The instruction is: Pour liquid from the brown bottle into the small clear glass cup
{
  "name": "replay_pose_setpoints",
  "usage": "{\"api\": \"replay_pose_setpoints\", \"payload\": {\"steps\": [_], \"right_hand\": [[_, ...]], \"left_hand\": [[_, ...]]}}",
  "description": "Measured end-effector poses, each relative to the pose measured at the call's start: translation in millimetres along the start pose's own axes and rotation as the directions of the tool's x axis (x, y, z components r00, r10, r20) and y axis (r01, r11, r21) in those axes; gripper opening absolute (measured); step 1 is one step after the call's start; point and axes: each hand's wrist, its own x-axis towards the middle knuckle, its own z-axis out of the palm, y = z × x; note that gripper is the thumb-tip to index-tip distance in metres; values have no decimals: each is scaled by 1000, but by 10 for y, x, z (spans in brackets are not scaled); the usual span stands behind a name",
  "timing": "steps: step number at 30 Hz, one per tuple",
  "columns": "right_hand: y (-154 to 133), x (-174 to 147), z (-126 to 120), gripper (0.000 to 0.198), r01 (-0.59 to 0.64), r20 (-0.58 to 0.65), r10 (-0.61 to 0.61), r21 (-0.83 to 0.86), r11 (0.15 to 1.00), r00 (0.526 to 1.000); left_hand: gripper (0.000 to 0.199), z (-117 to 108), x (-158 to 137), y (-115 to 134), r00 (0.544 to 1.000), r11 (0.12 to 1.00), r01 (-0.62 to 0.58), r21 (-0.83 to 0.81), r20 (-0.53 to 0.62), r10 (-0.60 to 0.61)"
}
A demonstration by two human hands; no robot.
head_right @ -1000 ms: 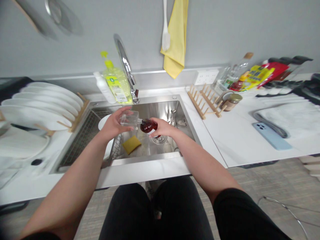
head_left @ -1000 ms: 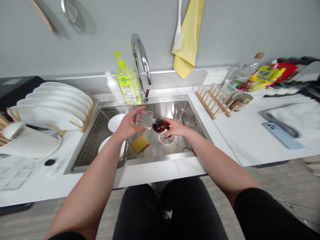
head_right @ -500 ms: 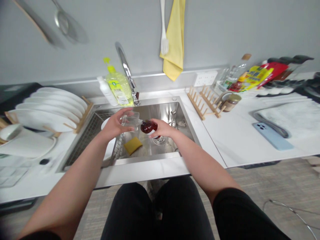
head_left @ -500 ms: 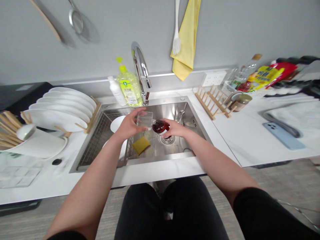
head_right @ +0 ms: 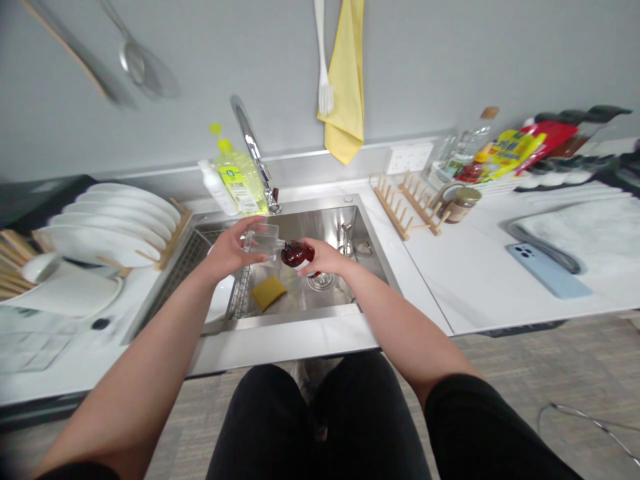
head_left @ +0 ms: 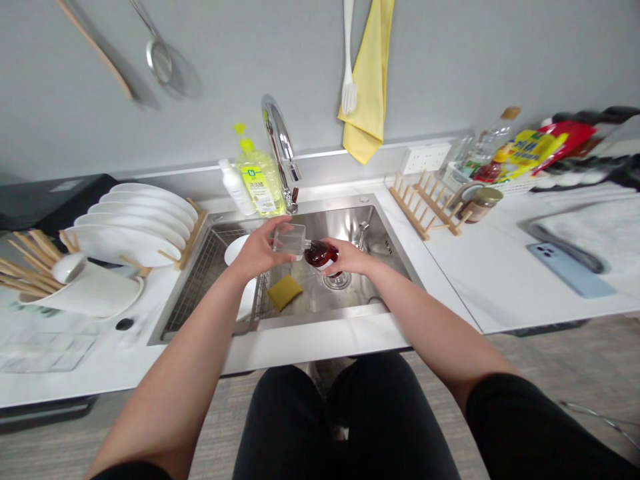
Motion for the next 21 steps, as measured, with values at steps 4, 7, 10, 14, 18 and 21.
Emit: {"api": "replay_pose_setpoints", "payload": {"steps": [4,7,10,14,18,21], "right_hand": [[-26,-2,9,75,2,-17,-2,12,1000,1000],[-11,3,12,79,2,-26,-1,24,1000,1000],[17,11,9,80,11,-27,-11,13,1000,1000],[63,24,2,80,27,-22,-27,-6,1000,999],[113,39,8,85,18,-27,-18,-2,1000,999],[132,44,22,89,18,-29,-18,6,1000,999]], "left_hand": [[100,-9,14,49,1000,1000,-6,-4,-1,6],[99,-18,20,90,1000,1000,-11,3,-1,11],[100,-26,21,118,1000,1000,-8,22,2,8],[101,-37,20,124,1000,999,-8,46,7,8],[99,-55,26,123,1000,999,-25,45,17,24],[98,-72,34,150,999,998,-35,46,19,34]]}}
